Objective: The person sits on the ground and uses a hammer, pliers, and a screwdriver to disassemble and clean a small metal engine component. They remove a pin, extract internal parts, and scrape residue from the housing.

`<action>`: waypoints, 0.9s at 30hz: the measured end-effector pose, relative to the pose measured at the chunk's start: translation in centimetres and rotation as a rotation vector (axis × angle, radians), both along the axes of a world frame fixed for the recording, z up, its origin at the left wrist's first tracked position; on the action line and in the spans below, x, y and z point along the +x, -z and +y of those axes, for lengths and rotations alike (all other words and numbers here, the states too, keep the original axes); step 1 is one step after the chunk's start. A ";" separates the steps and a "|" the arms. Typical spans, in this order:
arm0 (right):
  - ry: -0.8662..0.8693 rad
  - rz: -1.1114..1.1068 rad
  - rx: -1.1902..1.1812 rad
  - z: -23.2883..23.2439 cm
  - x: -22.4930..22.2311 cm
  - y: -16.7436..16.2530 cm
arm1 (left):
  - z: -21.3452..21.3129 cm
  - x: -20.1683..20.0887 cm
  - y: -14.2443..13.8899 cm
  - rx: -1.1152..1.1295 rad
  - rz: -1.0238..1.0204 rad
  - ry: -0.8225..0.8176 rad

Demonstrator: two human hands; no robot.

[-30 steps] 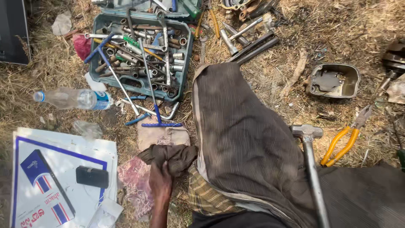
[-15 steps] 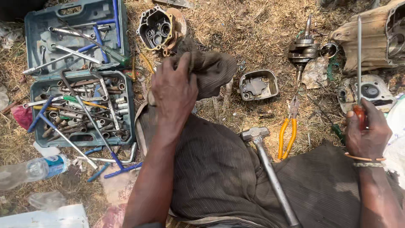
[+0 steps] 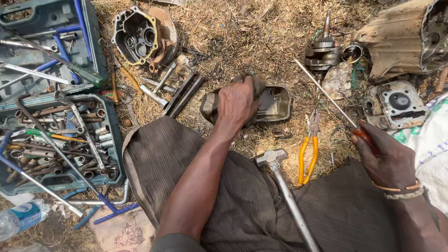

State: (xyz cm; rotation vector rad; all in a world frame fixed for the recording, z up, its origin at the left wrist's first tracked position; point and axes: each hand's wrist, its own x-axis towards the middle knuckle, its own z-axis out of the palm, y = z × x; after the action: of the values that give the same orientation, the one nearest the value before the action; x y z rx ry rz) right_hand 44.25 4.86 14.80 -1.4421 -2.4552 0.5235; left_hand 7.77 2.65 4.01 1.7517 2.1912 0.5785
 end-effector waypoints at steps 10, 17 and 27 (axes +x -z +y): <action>-0.026 -0.356 -0.080 -5.8 -0.4 -2.4 | 0.4 -0.5 -1.8 0.016 -0.101 -0.087; -0.031 -0.449 -0.126 -3.6 -2.1 -3.6 | 0.7 0.6 -1.1 -0.011 -0.106 -0.045; -0.072 -0.568 -0.172 -2.2 -3.7 -4.1 | 1.1 0.9 -1.9 -0.026 -0.101 -0.013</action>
State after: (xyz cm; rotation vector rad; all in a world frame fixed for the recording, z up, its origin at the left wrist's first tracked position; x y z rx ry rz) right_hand 40.59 2.62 18.85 -1.7734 -2.9645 0.3836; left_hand 8.68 3.71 5.91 1.6586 2.1336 0.6251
